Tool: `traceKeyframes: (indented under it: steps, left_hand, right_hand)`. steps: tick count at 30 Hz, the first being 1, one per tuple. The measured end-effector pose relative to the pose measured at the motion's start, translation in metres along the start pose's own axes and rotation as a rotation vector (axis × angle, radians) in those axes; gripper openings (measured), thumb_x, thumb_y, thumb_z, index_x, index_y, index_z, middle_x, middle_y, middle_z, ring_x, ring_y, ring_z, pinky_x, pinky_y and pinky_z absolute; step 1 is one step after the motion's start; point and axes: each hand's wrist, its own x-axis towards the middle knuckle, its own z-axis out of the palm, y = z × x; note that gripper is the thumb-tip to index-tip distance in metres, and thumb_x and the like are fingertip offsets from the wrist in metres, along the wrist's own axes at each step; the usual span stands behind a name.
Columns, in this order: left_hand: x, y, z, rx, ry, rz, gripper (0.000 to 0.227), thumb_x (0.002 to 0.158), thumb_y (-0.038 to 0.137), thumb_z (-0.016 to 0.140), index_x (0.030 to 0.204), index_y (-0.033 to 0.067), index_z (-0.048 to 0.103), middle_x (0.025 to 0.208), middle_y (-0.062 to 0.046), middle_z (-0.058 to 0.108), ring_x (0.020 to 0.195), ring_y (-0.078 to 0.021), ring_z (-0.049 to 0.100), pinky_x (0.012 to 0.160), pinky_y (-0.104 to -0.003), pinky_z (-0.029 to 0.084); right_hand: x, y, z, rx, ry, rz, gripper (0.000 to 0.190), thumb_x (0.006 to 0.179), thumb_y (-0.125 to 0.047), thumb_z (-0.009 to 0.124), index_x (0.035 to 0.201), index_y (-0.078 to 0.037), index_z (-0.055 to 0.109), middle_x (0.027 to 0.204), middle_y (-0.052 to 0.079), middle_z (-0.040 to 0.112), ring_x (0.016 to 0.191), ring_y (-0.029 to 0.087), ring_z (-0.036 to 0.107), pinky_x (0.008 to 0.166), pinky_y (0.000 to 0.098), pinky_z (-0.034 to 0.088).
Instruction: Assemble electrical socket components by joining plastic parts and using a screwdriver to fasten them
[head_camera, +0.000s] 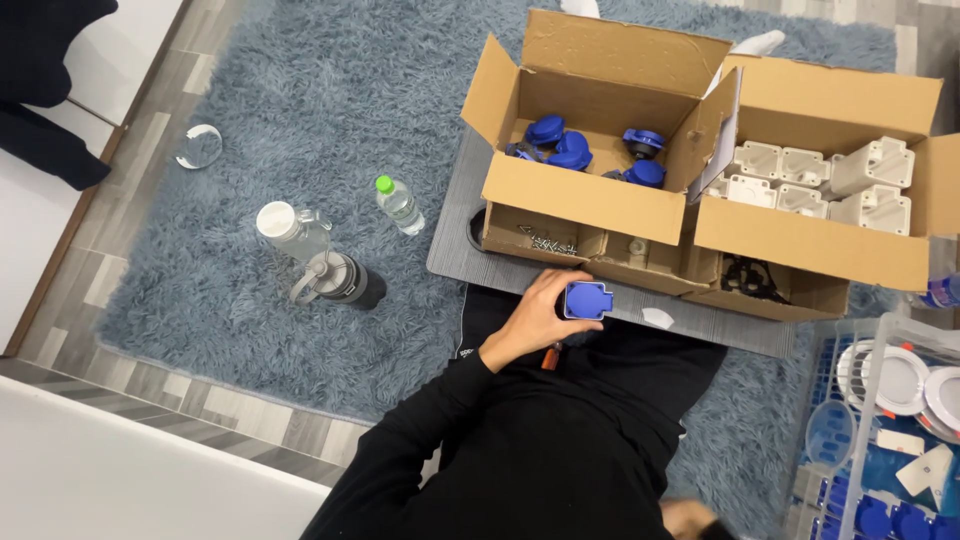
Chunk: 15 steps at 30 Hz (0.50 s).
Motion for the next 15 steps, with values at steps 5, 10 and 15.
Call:
traceKeyframes:
  steps: [5,10,15]
  left_hand:
    - [0.002,0.013,0.002,0.061,-0.086,-0.165,0.081,0.078,0.049,0.093,0.143,0.0115,0.063,0.138,-0.010,0.067,0.128,-0.0285,0.069,0.114,-0.042,0.053]
    - [0.000,0.013,0.006,0.084,-0.010,-0.082,0.079,0.081,0.044,0.093,0.143,0.0081,0.062,0.139,-0.011,0.064,0.130,-0.0280,0.067,0.118,-0.043,0.053]
    - [-0.004,0.010,0.006,0.201,0.055,0.034,0.080,0.083,0.043,0.094,0.146,0.0049,0.064,0.135,-0.015,0.057,0.130,-0.0317,0.063,0.123,-0.045,0.050]
  right_hand:
    - [-0.129,-0.110,-0.110,-0.183,0.465,0.174,0.022,0.099,-0.024,0.064,0.080,-0.014,0.069,0.073,0.001,0.069,0.063,0.020,0.065,0.060,0.0405,0.046]
    - [-0.191,-0.238,-0.150,-0.293,0.820,0.040,0.025,0.088,-0.026,0.073,0.111,-0.017,0.066,0.111,0.006,0.073,0.102,0.035,0.076,0.092,0.0457,0.059]
    - [-0.156,-0.297,-0.185,-0.186,1.134,-0.521,0.056,0.091,-0.006,0.069,0.146,-0.014,0.063,0.147,0.012,0.062,0.133,0.034,0.066,0.115,0.0408,0.049]
